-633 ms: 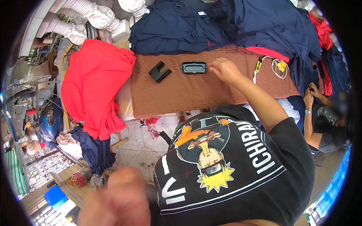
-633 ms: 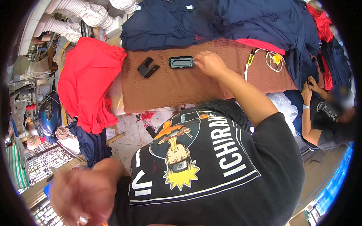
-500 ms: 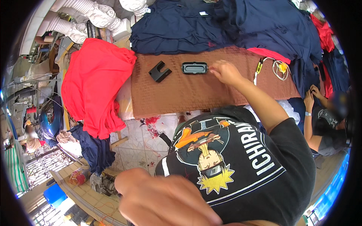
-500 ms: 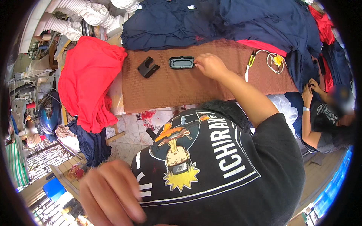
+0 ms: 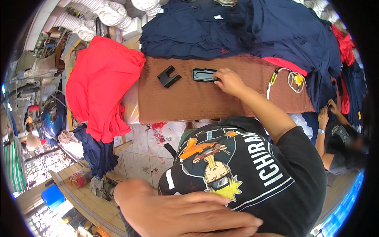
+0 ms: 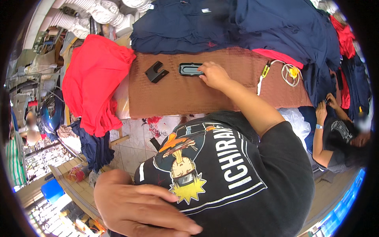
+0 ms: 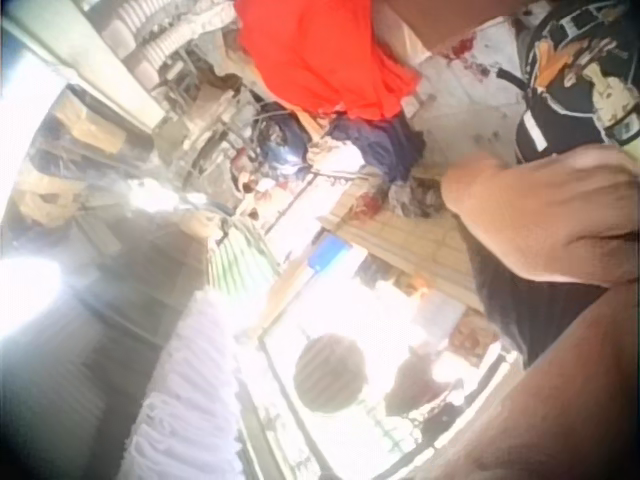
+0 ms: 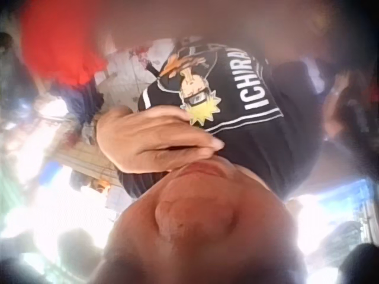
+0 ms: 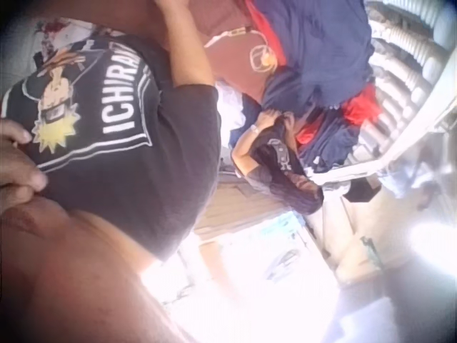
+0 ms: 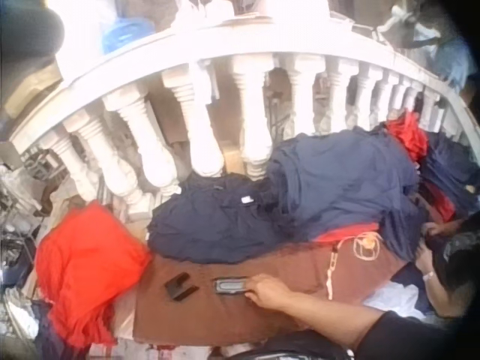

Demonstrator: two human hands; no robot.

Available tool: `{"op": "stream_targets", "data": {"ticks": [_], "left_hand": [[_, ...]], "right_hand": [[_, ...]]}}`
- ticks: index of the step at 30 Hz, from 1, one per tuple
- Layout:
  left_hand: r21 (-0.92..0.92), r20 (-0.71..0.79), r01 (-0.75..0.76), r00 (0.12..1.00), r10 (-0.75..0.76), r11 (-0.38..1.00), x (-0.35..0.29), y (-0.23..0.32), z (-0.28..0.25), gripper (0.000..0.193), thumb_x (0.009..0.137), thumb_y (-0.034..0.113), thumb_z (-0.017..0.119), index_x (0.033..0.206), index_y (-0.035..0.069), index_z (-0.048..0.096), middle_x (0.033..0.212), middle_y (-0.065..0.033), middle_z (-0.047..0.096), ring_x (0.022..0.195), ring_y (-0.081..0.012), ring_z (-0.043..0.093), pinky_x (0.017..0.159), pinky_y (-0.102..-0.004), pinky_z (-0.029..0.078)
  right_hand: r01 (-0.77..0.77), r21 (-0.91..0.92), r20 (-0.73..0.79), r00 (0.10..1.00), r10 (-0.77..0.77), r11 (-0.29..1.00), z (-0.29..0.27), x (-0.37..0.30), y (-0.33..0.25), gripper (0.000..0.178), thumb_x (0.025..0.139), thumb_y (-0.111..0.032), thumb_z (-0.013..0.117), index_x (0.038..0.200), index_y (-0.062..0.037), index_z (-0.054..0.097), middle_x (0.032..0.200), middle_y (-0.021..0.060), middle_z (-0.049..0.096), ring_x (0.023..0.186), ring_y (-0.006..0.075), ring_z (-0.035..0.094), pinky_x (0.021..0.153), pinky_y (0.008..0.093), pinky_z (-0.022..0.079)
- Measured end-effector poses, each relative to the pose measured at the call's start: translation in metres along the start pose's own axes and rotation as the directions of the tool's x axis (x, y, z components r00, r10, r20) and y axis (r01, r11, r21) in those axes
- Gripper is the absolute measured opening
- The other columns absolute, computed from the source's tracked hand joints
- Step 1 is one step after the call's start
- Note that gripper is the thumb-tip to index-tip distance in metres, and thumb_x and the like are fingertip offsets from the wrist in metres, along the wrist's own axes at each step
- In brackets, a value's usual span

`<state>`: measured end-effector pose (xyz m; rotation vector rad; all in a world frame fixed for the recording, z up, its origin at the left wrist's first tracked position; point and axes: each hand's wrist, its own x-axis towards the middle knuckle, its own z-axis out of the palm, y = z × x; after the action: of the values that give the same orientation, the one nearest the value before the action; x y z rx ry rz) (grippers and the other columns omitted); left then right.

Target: The person organizes and stacks red garments on a table, including checking a small box and placing it on a nearby shelf.

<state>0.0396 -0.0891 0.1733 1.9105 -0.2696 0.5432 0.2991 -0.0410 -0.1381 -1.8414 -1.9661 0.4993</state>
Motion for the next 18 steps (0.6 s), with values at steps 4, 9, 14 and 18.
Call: {"op": "stream_targets", "data": {"ticks": [4,9,14,18], "left_hand": [[-0.103,0.05,0.011,0.999,-0.006,0.995,0.001,0.001,-0.004,0.03,0.083,0.002,0.053,0.109,-0.011,0.054,0.106,-0.0244,0.059,0.093,-0.028,0.061,0.081,-0.0356,0.047],[-0.513,0.109,-0.185,0.954,0.278,0.838,-0.018,0.005,-0.05,0.029,0.092,0.021,0.044,0.102,0.003,0.064,0.107,-0.0151,0.062,0.096,-0.0229,0.061,0.08,-0.0312,0.047],[-0.435,-0.423,-0.318,0.898,0.121,0.843,-0.031,0.029,-0.052,0.03,0.091,0.03,0.048,0.115,0.018,0.06,0.11,-0.0011,0.062,0.097,-0.0146,0.058,0.08,-0.0289,0.043],[-0.2,-0.494,-0.062,0.868,-0.046,0.978,-0.011,0.066,-0.048,0.035,0.087,0.028,0.056,0.121,0.022,0.054,0.124,-0.0012,0.053,0.117,-0.0149,0.043,0.082,-0.0278,0.04]], "right_hand": [[-0.064,-0.043,-0.014,0.998,0.064,0.997,0.006,0.006,-0.002,0.04,0.075,-0.017,0.064,0.112,-0.0077,0.053,0.111,0.0126,0.051,0.105,0.03,0.049,0.088,0.0403,0.042],[-0.116,-0.024,0.076,0.99,0.118,0.993,0.017,0.01,-0.002,0.05,0.074,-0.017,0.066,0.119,-0.0084,0.048,0.115,0.0134,0.048,0.109,0.0308,0.047,0.091,0.0405,0.04],[-0.12,-0.021,0.118,0.985,0.122,0.993,0.02,0.01,-0.004,0.051,0.074,-0.018,0.066,0.12,-0.0084,0.047,0.115,0.0133,0.048,0.109,0.0314,0.047,0.091,0.0412,0.04],[-0.089,-0.031,0.054,0.994,0.09,0.996,0.025,0.006,0.003,0.05,0.074,-0.019,0.066,0.119,-0.0081,0.048,0.112,0.0133,0.049,0.106,0.0313,0.049,0.089,0.0412,0.041]]}}
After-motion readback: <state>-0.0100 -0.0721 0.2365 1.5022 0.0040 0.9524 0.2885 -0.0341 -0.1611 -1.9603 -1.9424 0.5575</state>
